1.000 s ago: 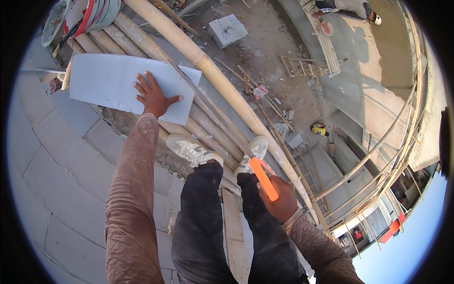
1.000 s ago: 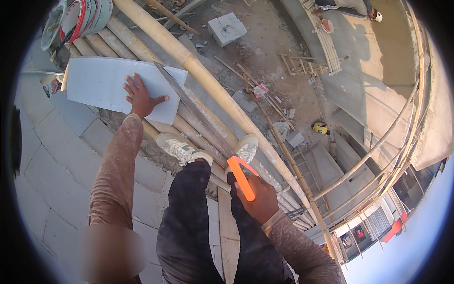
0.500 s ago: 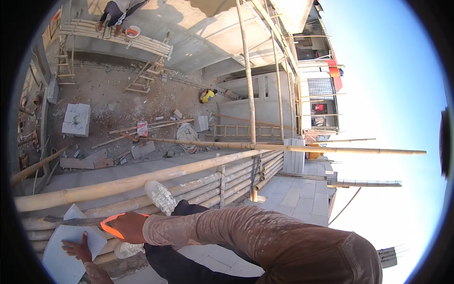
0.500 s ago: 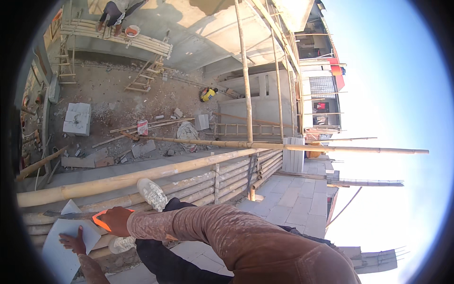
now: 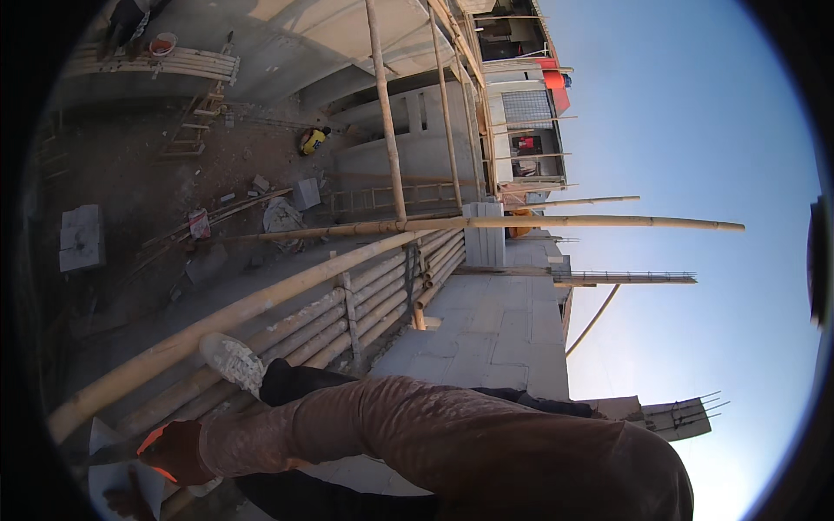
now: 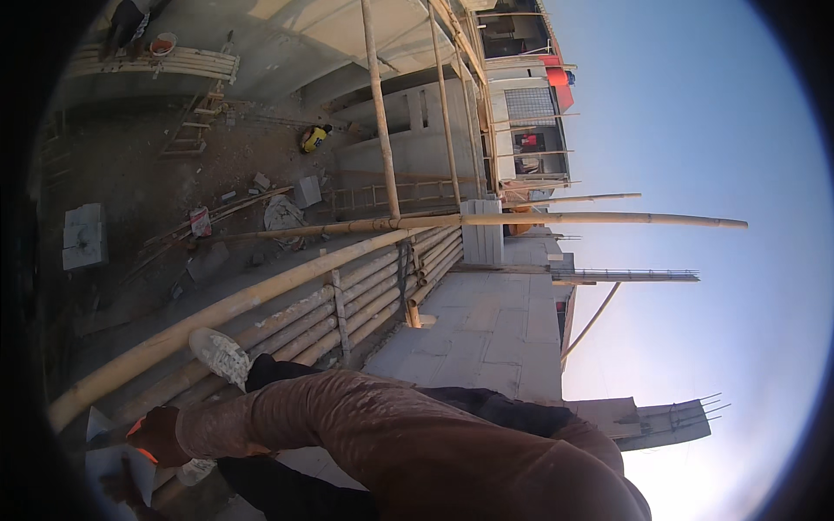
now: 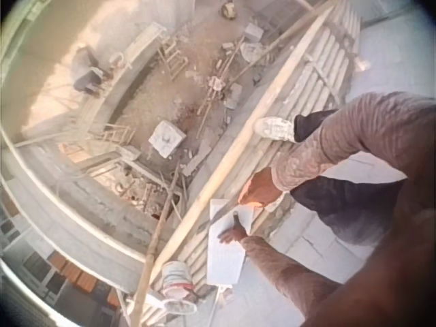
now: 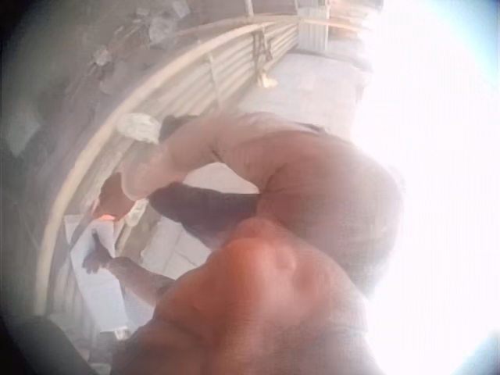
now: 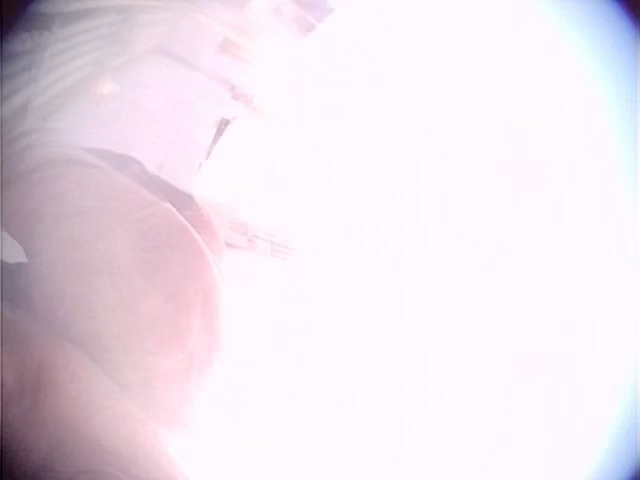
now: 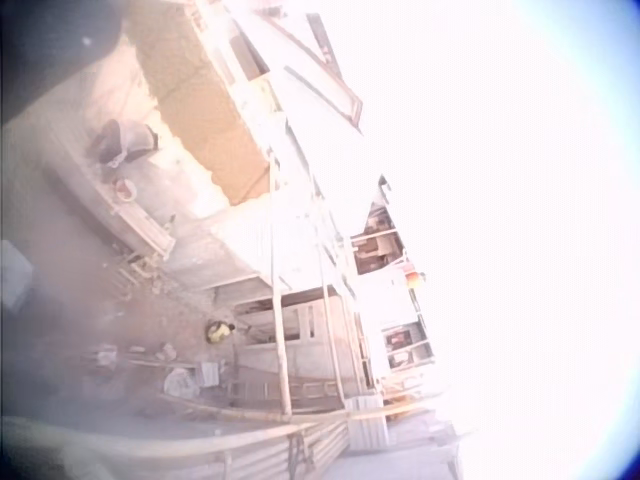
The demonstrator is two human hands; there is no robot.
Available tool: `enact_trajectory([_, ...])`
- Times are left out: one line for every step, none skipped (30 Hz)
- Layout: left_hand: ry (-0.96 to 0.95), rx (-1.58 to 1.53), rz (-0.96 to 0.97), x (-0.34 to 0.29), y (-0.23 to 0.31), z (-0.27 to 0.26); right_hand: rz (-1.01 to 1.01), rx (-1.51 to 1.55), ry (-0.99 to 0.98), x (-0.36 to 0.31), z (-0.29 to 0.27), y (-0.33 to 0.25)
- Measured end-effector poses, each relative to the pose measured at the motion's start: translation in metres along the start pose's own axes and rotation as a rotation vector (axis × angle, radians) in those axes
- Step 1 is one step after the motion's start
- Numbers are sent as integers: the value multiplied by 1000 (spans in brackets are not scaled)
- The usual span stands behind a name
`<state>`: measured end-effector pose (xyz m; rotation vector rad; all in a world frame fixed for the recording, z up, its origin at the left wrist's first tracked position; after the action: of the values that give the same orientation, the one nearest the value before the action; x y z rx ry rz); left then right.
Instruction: The person cuts a lightweight concrete block with a hand saw while on a scaffold, applies mortar from a bucket to the top of a wall using a trowel, and fits the block into place.
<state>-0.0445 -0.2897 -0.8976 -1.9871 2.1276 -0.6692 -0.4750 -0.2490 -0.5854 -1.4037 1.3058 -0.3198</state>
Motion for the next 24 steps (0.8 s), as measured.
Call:
enact_trajectory([69,56,-11,13,-40,0,10,31,-30,-6,-7,-12])
enact_trajectory([123,208,268,14,-41,-5,-25,82,61,-36,-21,-7])
enact_trajectory([-463,-133,69,-6,13,-14,165,55,-58,-72,-19,14])
enact_trajectory([-948,-322,-283,-11,71,-68,233,81,-62,-101,-40,10])
enact_trajectory([-1021,-363,-332,15,108,-115,211,-78,-55,-130,-51,4])
enact_trajectory([-1027,-443,-358,40,110,-139,109,-125,8,-136,-69,-11])
enact_trajectory([-1019,-485,-369,53,99,-152,74,-127,-9,-132,-71,-18])
enact_trajectory([-1043,-519,-401,59,99,-166,87,-158,-12,-125,-64,-20])
enact_trajectory([-1041,-492,-412,58,84,-167,42,-141,-14,-106,-46,-19])
enact_trajectory([-1037,-486,-436,58,76,-170,21,-141,-10,-82,-29,-11])
enact_trajectory([-1044,-467,-456,52,68,-171,5,-149,1,-55,-16,-3])
enact_trajectory([-1051,-468,-462,50,70,-173,31,-148,-37,-20,-10,0])
enact_trajectory([-1057,-469,-466,50,73,-174,57,-146,-72,2,-7,2])
enact_trajectory([-1044,-494,-457,43,73,-176,42,-156,-62,-2,-5,4])
enact_trajectory([-1042,-491,-458,39,73,-176,30,-169,-50,-8,-6,7])
enact_trajectory([-1041,-492,-456,37,75,-174,21,-184,-36,-15,-9,9])
enact_trajectory([-1032,-493,-466,38,73,-172,2,-181,-16,-38,-14,8])
enact_trajectory([-1035,-492,-467,37,74,-171,-13,-180,2,-75,-26,6])
enact_trajectory([-1041,-494,-463,38,77,-173,-12,-194,6,-112,-45,2])
enact_trajectory([-1038,-492,-460,41,79,-175,-18,-204,14,-132,-60,-1])
enact_trajectory([-1036,-487,-461,42,78,-175,2,-203,-14,-130,-63,-4])
enact_trajectory([-1034,-479,-462,44,76,-175,21,-199,-43,-127,-64,-6])
enact_trajectory([-1036,-482,-455,46,76,-177,49,-202,-67,-126,-67,-11])
enact_trajectory([-1054,-480,-454,48,80,-176,53,-247,-58,-105,-56,-6])
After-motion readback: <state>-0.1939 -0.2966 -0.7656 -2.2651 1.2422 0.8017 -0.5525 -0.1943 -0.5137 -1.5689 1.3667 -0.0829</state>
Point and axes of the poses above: each hand's wrist, its own x-axis towards the middle knuckle, its own z-axis out of the palm, y = z × x, the point moved 2 cm from there along x, towards the middle knuckle, and after that the axes turned 8 degrees about -z, right-handed, at the moved point
